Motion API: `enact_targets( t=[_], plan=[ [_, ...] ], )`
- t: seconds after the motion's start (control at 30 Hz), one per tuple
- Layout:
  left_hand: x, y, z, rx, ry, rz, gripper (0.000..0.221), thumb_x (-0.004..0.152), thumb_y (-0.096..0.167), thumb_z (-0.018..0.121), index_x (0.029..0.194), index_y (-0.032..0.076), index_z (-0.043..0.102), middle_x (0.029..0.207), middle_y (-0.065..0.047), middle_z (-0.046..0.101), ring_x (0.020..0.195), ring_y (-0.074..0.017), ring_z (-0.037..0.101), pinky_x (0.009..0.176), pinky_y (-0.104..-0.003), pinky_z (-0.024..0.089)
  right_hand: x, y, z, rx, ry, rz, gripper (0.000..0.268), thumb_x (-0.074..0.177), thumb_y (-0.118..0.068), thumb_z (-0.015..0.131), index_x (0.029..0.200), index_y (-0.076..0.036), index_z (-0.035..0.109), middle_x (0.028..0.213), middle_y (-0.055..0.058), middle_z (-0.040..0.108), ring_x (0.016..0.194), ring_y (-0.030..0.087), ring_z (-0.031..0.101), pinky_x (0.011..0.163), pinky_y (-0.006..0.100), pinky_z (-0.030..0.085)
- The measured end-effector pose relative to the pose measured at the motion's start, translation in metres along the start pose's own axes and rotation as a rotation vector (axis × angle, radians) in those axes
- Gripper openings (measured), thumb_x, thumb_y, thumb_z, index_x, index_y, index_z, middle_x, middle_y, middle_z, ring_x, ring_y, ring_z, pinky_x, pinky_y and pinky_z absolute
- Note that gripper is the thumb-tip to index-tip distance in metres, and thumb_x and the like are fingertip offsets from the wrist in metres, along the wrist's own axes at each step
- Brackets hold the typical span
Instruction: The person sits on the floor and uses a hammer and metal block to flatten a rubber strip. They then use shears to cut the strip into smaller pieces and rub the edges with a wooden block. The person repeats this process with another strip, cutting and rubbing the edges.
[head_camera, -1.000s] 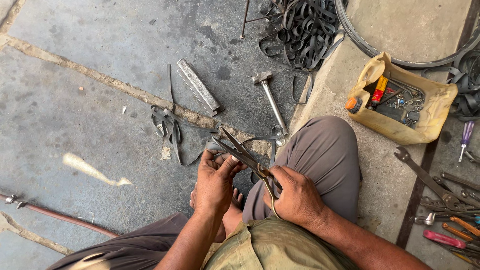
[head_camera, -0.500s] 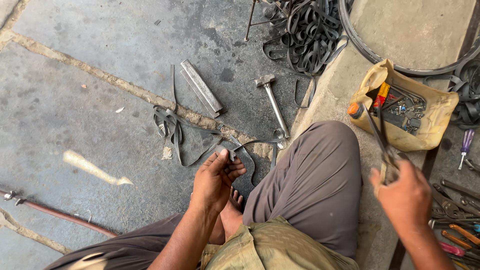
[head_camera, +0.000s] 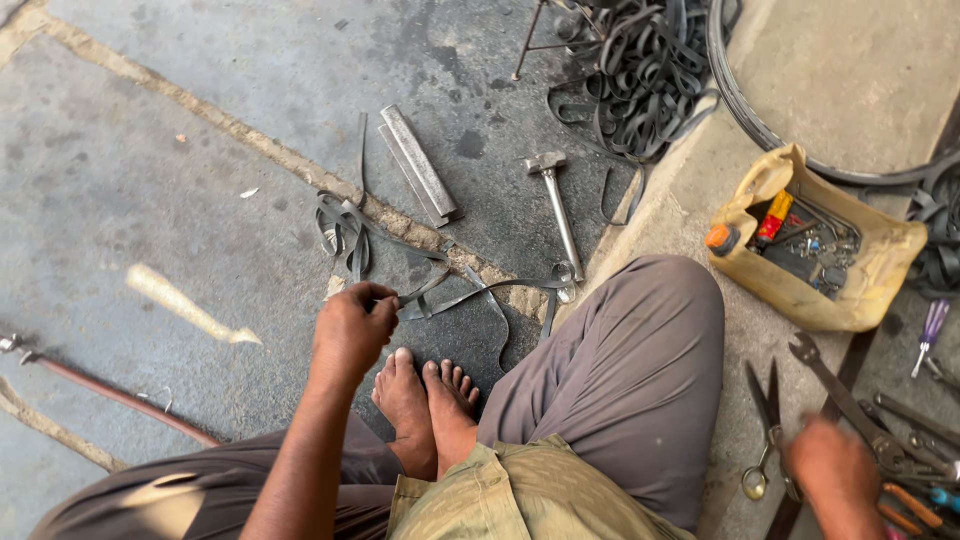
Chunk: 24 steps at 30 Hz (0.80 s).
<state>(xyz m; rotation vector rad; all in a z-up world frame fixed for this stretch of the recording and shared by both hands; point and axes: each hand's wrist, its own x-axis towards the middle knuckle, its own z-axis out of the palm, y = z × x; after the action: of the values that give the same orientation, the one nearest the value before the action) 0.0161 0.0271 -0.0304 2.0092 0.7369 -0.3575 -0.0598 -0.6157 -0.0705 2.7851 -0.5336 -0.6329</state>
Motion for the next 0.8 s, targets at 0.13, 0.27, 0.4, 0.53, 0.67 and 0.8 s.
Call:
enact_targets(
  t=[0.13, 0.27, 0.4, 0.53, 0.67, 0.8],
  plan=[
    [-0.018, 0.024, -0.014, -0.247, -0.016, -0.007, 0.02, 0.089, 0.016, 0.076, 0.1, 0.0, 0.076, 0.071, -0.008, 0.072, 0.059, -0.0123, 0.064, 0.055, -0.028, 0.052, -0.008, -0.1, -0.108, 0.359, 0.621, -0.312, 0.028, 0.105, -0.03, 0.075, 0.119, -0.007, 0.07, 0.112, 0.017, 0.072, 0.105, 0.037, 0.067, 0.092, 0.046, 0.054],
    [-0.039, 0.052, -0.023, -0.354, -0.087, 0.027, 0.02, 0.087, 0.016, 0.078, 0.098, 0.0, 0.076, 0.071, -0.006, 0.072, 0.063, -0.0107, 0.066, 0.057, -0.026, 0.053, -0.047, -0.241, -0.191, 0.797, 0.51, -0.792, 0.029, 0.089, -0.019, 0.078, 0.115, -0.008, 0.072, 0.117, 0.012, 0.072, 0.114, 0.029, 0.067, 0.101, 0.041, 0.051],
    [-0.064, 0.075, -0.038, -0.371, -0.111, 0.124, 0.02, 0.086, 0.018, 0.079, 0.096, 0.001, 0.077, 0.072, -0.005, 0.074, 0.064, -0.0096, 0.067, 0.059, -0.025, 0.054, -0.088, -0.363, -0.225, 0.87, 0.147, -1.247, 0.049, 0.079, -0.021, 0.083, 0.124, -0.005, 0.07, 0.121, 0.016, 0.07, 0.117, 0.032, 0.063, 0.1, 0.043, 0.047],
    [-0.082, 0.081, -0.054, -0.27, -0.106, 0.123, 0.021, 0.085, 0.02, 0.08, 0.096, 0.002, 0.077, 0.071, -0.004, 0.074, 0.062, -0.0098, 0.065, 0.057, -0.027, 0.052, -0.1, -0.415, -0.229, 0.833, 0.11, -1.399, 0.027, 0.086, -0.022, 0.08, 0.109, -0.009, 0.073, 0.112, 0.009, 0.075, 0.112, 0.024, 0.069, 0.1, 0.037, 0.054],
    [-0.083, 0.068, -0.068, -0.064, -0.041, 0.09, 0.022, 0.082, 0.023, 0.082, 0.094, 0.005, 0.076, 0.072, -0.005, 0.075, 0.062, -0.0121, 0.064, 0.057, -0.031, 0.051, -0.091, -0.42, -0.226, 0.775, -0.095, -1.36, 0.023, 0.083, -0.022, 0.082, 0.099, -0.008, 0.075, 0.096, 0.006, 0.076, 0.091, 0.02, 0.072, 0.083, 0.036, 0.057],
    [-0.067, 0.048, -0.072, 0.215, -0.007, 0.178, 0.027, 0.081, 0.032, 0.084, 0.091, 0.009, 0.078, 0.073, -0.007, 0.074, 0.063, -0.0164, 0.066, 0.062, -0.034, 0.053, -0.071, -0.409, -0.237, 0.626, -0.379, -1.246, 0.027, 0.08, -0.025, 0.085, 0.094, -0.005, 0.073, 0.082, 0.005, 0.074, 0.074, 0.015, 0.069, 0.069, 0.033, 0.056]
  ],
)
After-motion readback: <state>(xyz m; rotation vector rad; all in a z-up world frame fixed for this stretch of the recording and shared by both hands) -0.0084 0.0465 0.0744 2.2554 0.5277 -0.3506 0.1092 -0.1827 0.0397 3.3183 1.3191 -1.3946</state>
